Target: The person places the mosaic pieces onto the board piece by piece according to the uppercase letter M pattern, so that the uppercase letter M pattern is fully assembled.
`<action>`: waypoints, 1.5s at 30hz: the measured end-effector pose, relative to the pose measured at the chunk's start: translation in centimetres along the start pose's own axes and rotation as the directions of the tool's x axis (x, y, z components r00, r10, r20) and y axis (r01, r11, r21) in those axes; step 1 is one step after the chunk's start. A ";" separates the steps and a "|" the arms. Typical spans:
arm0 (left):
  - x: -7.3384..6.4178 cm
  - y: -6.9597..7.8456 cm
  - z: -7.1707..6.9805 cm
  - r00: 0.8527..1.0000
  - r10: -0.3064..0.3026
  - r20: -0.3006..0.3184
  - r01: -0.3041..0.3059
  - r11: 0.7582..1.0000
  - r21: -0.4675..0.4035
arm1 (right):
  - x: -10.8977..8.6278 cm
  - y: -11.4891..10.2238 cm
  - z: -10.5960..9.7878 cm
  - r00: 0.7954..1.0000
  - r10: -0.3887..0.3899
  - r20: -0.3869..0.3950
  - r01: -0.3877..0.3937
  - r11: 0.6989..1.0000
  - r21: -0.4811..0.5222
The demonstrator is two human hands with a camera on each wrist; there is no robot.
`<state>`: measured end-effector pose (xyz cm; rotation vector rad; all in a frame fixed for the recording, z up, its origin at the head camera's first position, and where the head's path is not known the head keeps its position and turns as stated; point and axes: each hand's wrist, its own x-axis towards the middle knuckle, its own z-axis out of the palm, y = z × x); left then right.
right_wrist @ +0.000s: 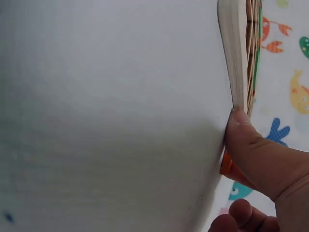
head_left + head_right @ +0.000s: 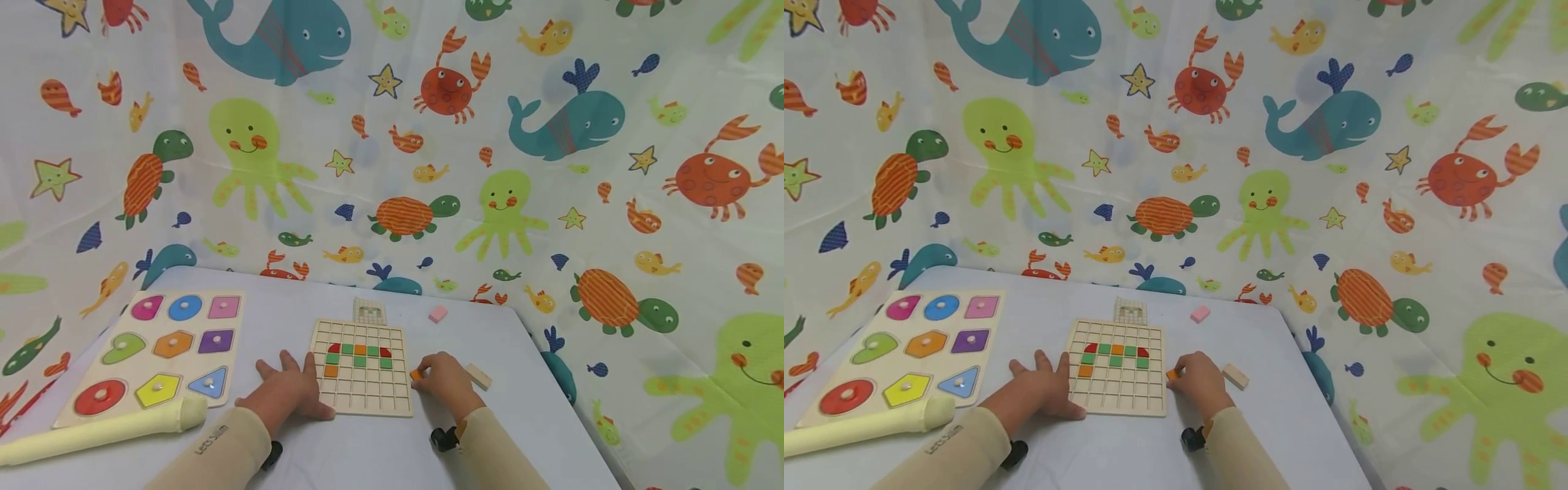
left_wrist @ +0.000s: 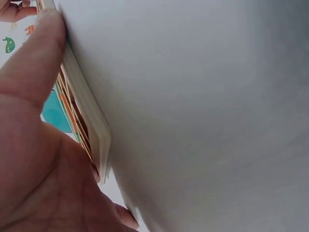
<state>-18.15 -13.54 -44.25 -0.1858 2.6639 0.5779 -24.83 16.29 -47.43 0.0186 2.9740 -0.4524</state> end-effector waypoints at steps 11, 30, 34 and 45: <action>-0.2 0.2 0.0 1.000 0.004 0.003 -0.004 1.000 -0.003 | 0.2 0.0 -0.5 0.997 -0.075 0.009 0.075 0.997 -0.010; 0.0 -0.1 0.2 1.000 0.006 0.003 -0.006 1.000 0.004 | 0.5 -0.5 0.1 1.000 0.022 0.009 -0.022 1.000 -0.022; 0.0 0.1 0.3 1.000 -0.003 0.003 0.003 1.000 -0.002 | 0.5 -0.2 0.4 1.000 0.025 0.010 -0.025 1.000 0.001; 0.3 -0.1 0.3 1.000 -0.005 -0.003 0.005 1.000 -0.013 | 0.1 -0.2 -0.1 0.999 0.041 -0.026 -0.040 0.998 0.056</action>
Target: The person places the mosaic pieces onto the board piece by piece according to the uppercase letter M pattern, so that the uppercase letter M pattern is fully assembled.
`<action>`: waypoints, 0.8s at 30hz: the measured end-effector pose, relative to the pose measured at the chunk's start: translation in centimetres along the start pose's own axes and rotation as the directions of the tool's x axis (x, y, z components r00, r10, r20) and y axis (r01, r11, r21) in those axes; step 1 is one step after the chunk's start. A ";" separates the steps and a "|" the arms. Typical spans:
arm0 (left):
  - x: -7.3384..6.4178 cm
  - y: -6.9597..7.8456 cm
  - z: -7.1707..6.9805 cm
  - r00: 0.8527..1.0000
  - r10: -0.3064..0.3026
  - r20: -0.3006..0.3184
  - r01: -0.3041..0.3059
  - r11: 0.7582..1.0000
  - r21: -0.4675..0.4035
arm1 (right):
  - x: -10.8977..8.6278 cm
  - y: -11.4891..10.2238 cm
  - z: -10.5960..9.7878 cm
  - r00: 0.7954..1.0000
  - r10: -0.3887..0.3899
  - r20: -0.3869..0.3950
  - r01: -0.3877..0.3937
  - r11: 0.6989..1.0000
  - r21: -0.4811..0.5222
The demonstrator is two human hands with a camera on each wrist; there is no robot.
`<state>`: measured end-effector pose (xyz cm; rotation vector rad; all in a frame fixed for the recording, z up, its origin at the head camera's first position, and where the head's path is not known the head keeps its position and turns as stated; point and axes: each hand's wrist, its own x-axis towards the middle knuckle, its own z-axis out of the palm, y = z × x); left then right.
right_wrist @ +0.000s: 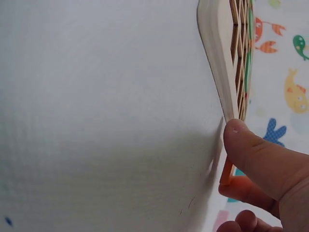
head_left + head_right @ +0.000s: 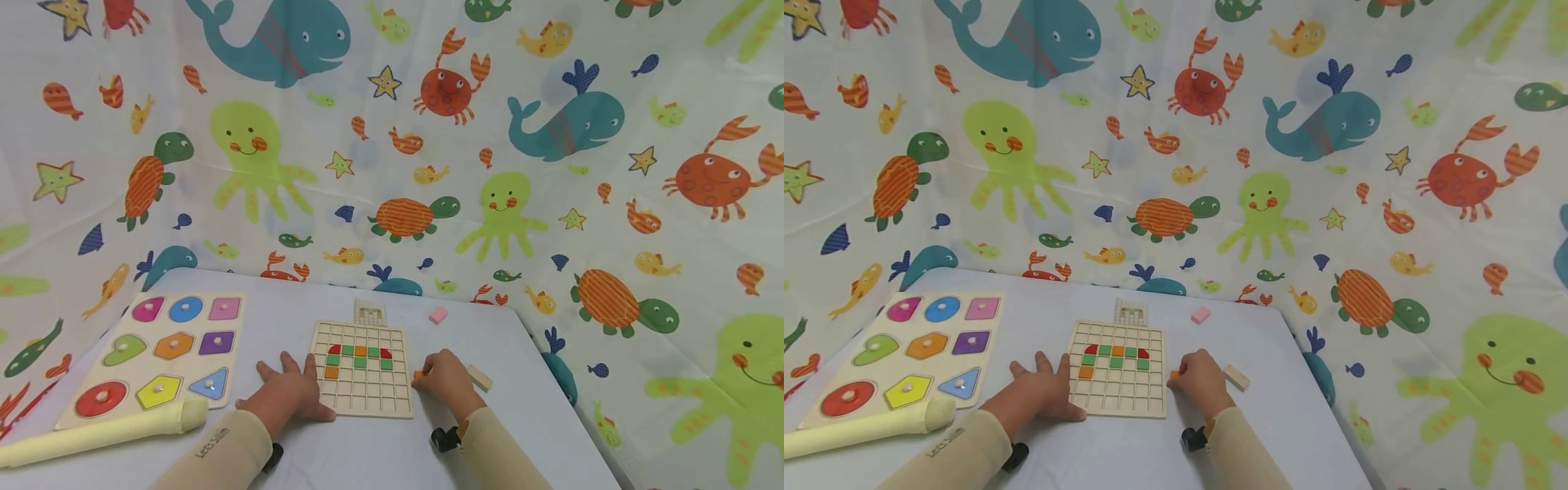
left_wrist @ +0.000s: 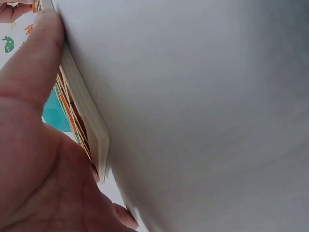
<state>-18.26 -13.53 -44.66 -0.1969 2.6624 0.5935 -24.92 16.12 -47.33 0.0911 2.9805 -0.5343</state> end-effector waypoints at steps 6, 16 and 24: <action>0.1 0.0 0.0 1.000 -0.003 0.000 0.003 1.000 -0.004 | -0.2 -0.4 -0.5 1.000 0.007 -0.014 -0.007 1.000 0.009; 0.2 -0.2 0.2 1.000 0.004 -0.003 -0.004 1.000 -0.001 | -0.4 -1.2 -0.2 1.000 0.007 -0.007 -0.007 0.999 0.042; 0.2 -0.1 0.1 1.000 0.003 -0.004 -0.003 1.000 -0.007 | -0.4 -2.6 0.1 0.999 -0.047 -0.015 0.048 0.999 0.018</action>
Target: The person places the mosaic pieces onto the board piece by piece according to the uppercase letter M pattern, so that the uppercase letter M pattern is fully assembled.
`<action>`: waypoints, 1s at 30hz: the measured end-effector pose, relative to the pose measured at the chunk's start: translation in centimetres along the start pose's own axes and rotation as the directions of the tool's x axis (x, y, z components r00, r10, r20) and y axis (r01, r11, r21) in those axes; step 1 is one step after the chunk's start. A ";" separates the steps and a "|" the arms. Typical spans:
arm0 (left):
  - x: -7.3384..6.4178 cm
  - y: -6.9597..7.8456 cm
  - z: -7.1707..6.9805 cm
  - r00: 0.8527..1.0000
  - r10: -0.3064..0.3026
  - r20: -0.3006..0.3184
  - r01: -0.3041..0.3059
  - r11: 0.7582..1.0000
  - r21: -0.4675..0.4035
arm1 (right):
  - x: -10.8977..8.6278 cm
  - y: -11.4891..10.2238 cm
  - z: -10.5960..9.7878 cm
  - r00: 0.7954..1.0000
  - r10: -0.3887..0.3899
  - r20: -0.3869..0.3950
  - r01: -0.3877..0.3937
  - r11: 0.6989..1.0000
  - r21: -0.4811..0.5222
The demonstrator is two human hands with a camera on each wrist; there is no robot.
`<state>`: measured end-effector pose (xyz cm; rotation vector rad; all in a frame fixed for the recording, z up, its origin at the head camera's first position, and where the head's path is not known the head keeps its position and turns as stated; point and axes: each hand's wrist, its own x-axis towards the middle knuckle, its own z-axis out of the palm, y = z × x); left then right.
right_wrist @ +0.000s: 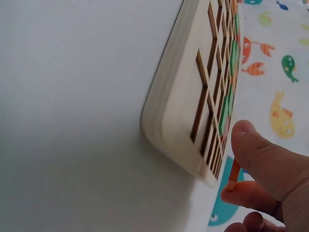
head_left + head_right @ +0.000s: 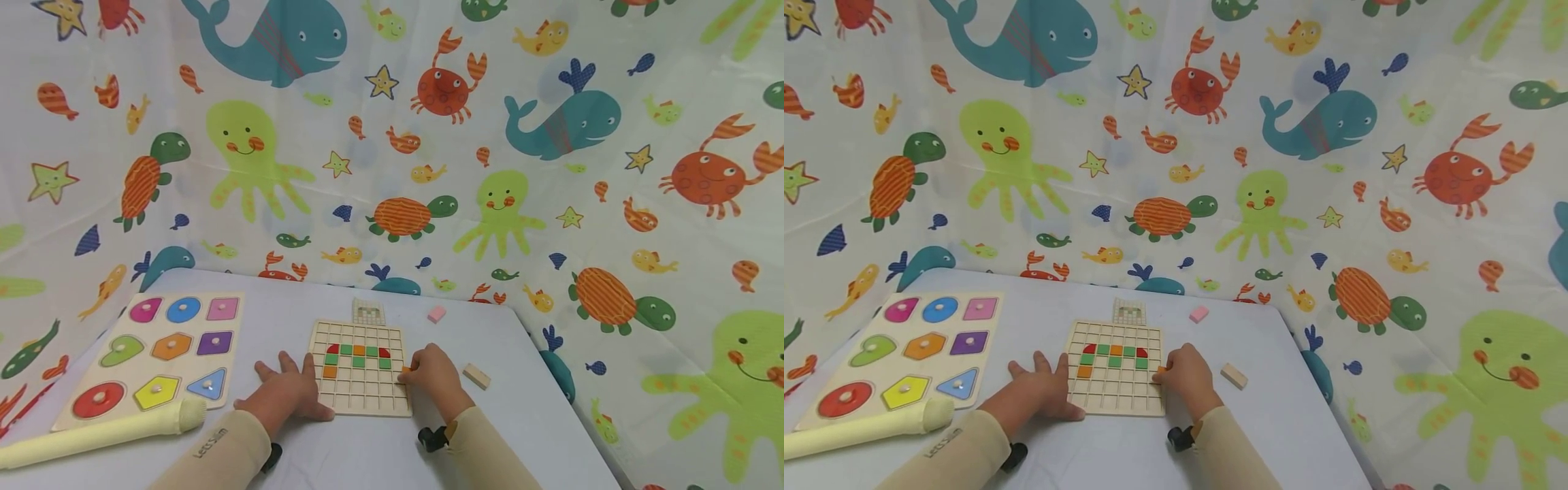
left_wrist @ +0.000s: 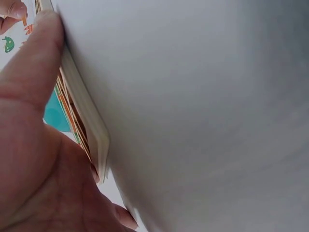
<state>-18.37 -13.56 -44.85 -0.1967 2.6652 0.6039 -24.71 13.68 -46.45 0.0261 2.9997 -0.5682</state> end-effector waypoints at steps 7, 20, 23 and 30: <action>0.0 -0.1 0.0 1.000 0.002 0.004 -0.002 1.000 -0.007 | 0.0 -0.7 0.5 1.000 -0.018 0.003 0.018 1.000 0.001; -0.2 -0.1 0.0 1.000 -0.012 0.008 0.012 1.000 -0.019 | -0.3 -2.1 1.1 0.999 -0.034 0.013 0.034 0.999 -0.014; -0.3 0.0 -0.1 1.000 -0.015 0.007 0.015 1.000 -0.017 | -0.2 -2.5 1.2 0.999 -0.043 0.015 0.044 0.998 -0.039; -0.3 -0.1 -0.1 1.000 -0.012 0.005 0.012 1.000 -0.015 | -0.1 -3.1 1.6 0.996 -0.085 0.021 0.086 0.994 -0.072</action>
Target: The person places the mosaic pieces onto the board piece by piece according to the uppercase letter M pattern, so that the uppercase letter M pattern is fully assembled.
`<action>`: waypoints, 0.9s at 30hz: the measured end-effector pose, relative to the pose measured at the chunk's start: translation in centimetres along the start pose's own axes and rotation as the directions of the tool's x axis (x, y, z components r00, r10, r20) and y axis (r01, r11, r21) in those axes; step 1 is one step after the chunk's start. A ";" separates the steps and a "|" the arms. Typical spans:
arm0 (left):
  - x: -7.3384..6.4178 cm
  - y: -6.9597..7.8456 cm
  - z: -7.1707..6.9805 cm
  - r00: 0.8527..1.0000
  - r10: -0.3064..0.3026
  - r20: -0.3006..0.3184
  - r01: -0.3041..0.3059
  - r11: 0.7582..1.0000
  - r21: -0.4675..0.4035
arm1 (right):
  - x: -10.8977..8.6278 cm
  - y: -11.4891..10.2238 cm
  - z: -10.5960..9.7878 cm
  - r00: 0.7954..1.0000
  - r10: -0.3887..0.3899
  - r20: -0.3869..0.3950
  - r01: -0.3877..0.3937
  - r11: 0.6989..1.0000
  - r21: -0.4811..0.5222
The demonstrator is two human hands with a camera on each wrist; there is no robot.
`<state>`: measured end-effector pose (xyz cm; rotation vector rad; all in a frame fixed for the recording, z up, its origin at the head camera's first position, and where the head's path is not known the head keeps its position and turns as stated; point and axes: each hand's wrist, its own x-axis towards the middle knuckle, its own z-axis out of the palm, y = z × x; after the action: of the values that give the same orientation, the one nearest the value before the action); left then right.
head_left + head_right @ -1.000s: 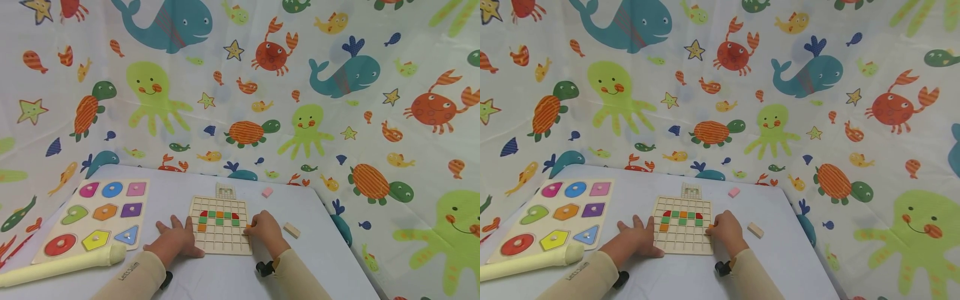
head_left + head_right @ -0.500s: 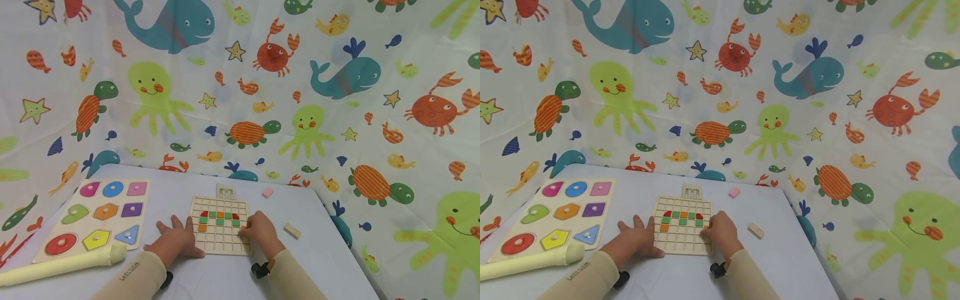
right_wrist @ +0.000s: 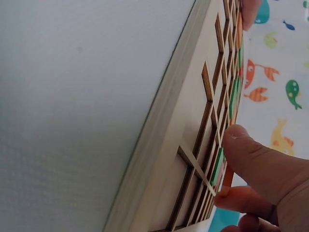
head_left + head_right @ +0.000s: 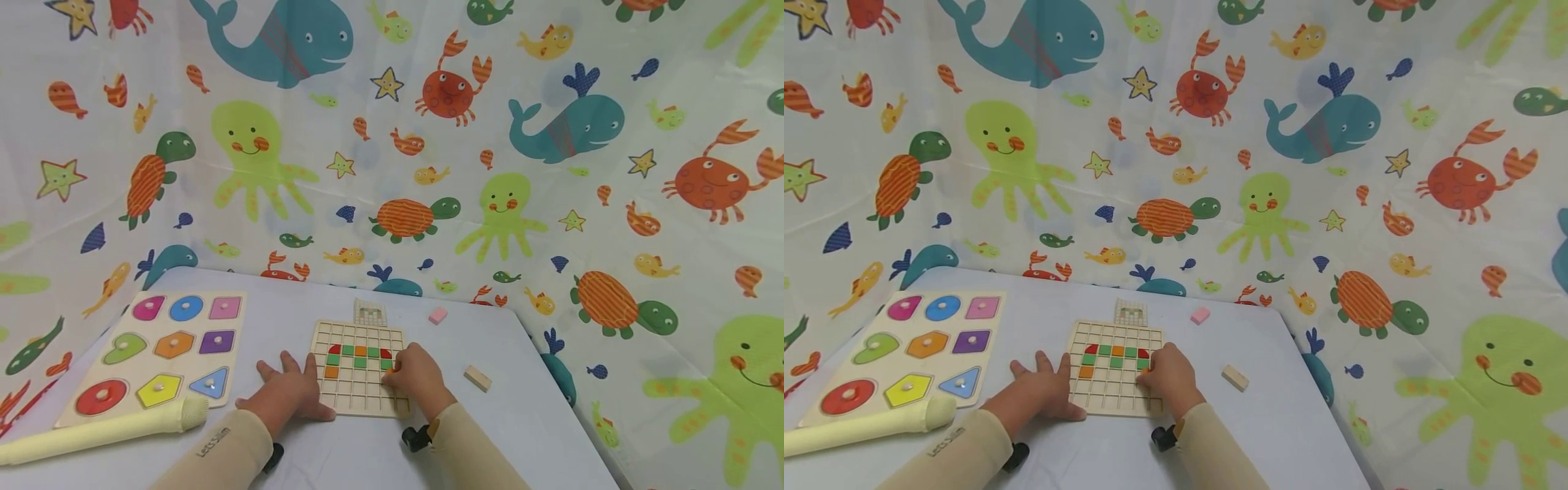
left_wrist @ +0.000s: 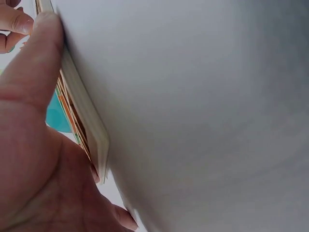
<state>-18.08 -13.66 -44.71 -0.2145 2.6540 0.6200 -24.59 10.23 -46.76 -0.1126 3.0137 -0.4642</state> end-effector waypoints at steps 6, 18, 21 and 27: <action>0.1 0.0 0.1 1.000 0.000 0.002 0.000 1.000 -0.005 | -0.2 -0.4 -0.1 1.000 0.004 0.007 -0.004 1.000 0.005; 0.5 -0.2 0.3 1.000 0.007 -0.006 -0.007 1.000 0.007 | 0.1 -1.0 0.2 0.998 0.051 0.023 -0.052 0.998 0.030; 0.3 -0.2 0.1 1.000 0.013 -0.011 -0.013 1.000 0.014 | 0.0 -1.0 0.2 0.998 0.058 0.021 -0.059 0.998 0.035; -0.1 -0.1 0.0 1.000 0.018 -0.021 -0.018 1.000 0.020 | 0.2 -0.9 0.5 0.997 0.073 0.027 -0.075 0.995 0.061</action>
<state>-17.97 -13.72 -44.66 -0.1923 2.6839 0.5997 -24.64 9.26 -46.96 -0.0022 2.9639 -0.5440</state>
